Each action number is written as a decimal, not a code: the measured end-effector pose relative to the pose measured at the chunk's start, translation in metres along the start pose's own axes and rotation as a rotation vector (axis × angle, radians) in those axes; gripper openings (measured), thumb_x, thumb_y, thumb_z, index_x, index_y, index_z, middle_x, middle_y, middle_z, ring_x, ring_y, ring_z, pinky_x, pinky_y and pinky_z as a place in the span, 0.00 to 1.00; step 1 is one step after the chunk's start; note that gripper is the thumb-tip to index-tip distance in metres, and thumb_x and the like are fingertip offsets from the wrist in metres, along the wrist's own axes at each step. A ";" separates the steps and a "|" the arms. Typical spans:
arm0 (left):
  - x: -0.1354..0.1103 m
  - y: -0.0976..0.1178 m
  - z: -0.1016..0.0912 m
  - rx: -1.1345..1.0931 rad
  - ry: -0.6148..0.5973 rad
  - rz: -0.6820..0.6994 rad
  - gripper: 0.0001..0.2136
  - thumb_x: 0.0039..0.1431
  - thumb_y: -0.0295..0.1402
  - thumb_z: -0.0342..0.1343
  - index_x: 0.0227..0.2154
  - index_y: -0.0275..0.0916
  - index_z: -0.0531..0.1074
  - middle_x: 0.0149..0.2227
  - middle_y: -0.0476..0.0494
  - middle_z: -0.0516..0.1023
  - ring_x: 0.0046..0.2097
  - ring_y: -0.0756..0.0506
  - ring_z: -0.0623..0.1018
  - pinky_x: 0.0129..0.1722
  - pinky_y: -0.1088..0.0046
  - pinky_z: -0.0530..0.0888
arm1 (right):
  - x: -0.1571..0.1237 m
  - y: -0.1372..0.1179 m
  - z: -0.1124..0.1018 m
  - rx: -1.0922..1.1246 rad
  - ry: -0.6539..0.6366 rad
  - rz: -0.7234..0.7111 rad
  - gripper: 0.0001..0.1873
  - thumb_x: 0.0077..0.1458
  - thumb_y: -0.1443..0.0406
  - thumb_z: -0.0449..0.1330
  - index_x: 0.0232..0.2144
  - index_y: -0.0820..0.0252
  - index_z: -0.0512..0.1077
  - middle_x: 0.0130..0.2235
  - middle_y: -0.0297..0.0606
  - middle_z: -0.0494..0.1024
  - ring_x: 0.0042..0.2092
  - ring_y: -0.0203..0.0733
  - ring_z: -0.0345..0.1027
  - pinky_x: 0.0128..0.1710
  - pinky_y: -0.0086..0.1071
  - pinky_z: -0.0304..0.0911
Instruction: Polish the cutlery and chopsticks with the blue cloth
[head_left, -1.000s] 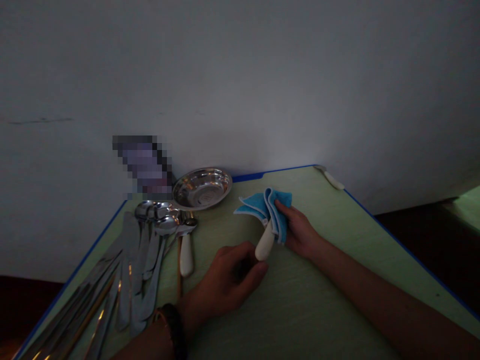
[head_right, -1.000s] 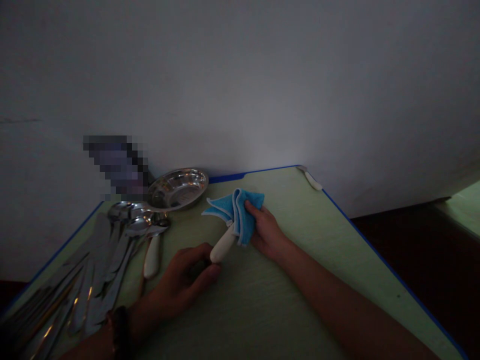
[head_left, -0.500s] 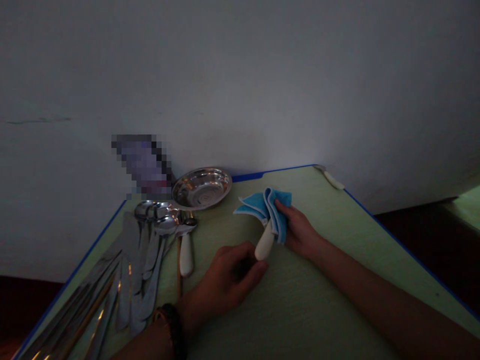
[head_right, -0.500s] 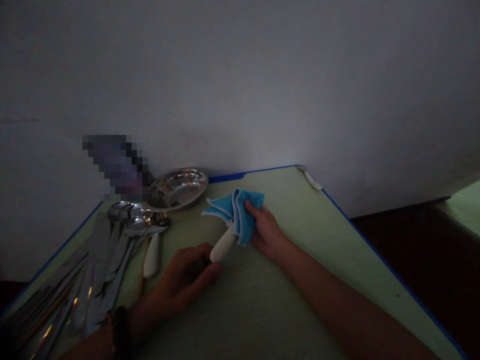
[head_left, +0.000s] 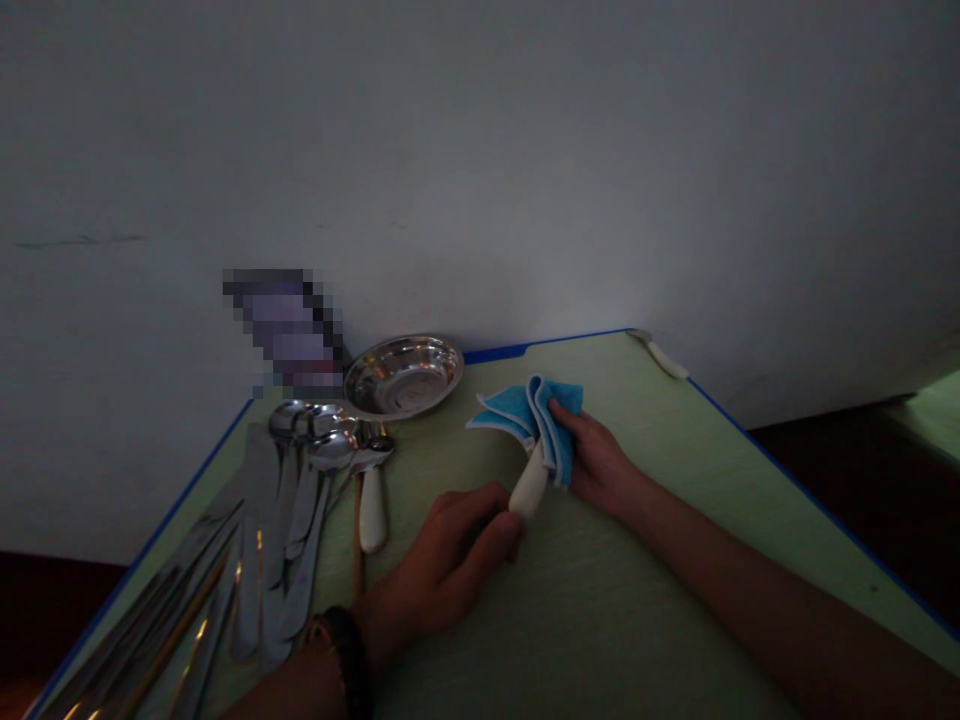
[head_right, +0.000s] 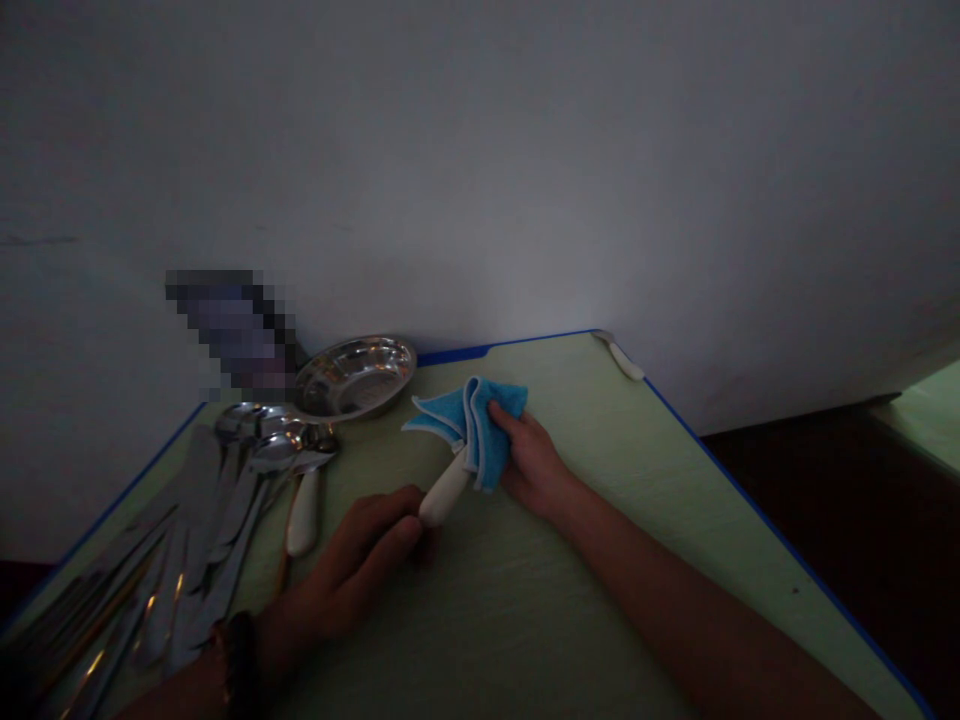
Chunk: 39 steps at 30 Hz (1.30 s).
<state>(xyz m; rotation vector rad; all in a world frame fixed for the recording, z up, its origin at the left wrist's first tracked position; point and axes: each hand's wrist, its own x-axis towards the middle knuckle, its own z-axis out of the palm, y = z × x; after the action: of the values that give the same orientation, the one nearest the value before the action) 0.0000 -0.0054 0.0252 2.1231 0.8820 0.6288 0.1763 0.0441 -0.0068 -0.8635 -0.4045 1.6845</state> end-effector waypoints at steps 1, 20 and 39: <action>0.000 0.000 0.000 -0.013 0.001 0.005 0.15 0.62 0.34 0.39 0.23 0.37 0.65 0.22 0.52 0.67 0.25 0.51 0.69 0.28 0.76 0.64 | 0.000 0.000 0.000 0.001 0.001 0.003 0.04 0.50 0.66 0.58 0.29 0.62 0.70 0.24 0.32 0.76 0.25 0.34 0.69 0.31 0.30 0.67; 0.004 -0.008 0.014 -0.077 0.067 -0.060 0.09 0.52 0.36 0.56 0.24 0.37 0.64 0.21 0.53 0.67 0.21 0.54 0.65 0.20 0.81 0.62 | 0.000 0.000 0.001 0.010 0.027 0.000 0.04 0.51 0.66 0.58 0.28 0.63 0.70 0.22 0.33 0.75 0.21 0.33 0.68 0.22 0.26 0.67; 0.011 -0.008 0.015 -0.335 0.201 -0.300 0.16 0.61 0.40 0.41 0.23 0.37 0.64 0.21 0.51 0.66 0.23 0.51 0.67 0.24 0.76 0.64 | 0.000 0.005 -0.003 -0.128 -0.139 -0.057 0.09 0.44 0.68 0.63 0.32 0.62 0.71 0.28 0.32 0.77 0.28 0.33 0.71 0.35 0.30 0.67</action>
<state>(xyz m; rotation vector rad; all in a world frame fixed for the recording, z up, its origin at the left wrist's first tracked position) 0.0134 -0.0001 0.0117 1.6118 1.0950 0.7796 0.1748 0.0422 -0.0119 -0.8223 -0.6323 1.6849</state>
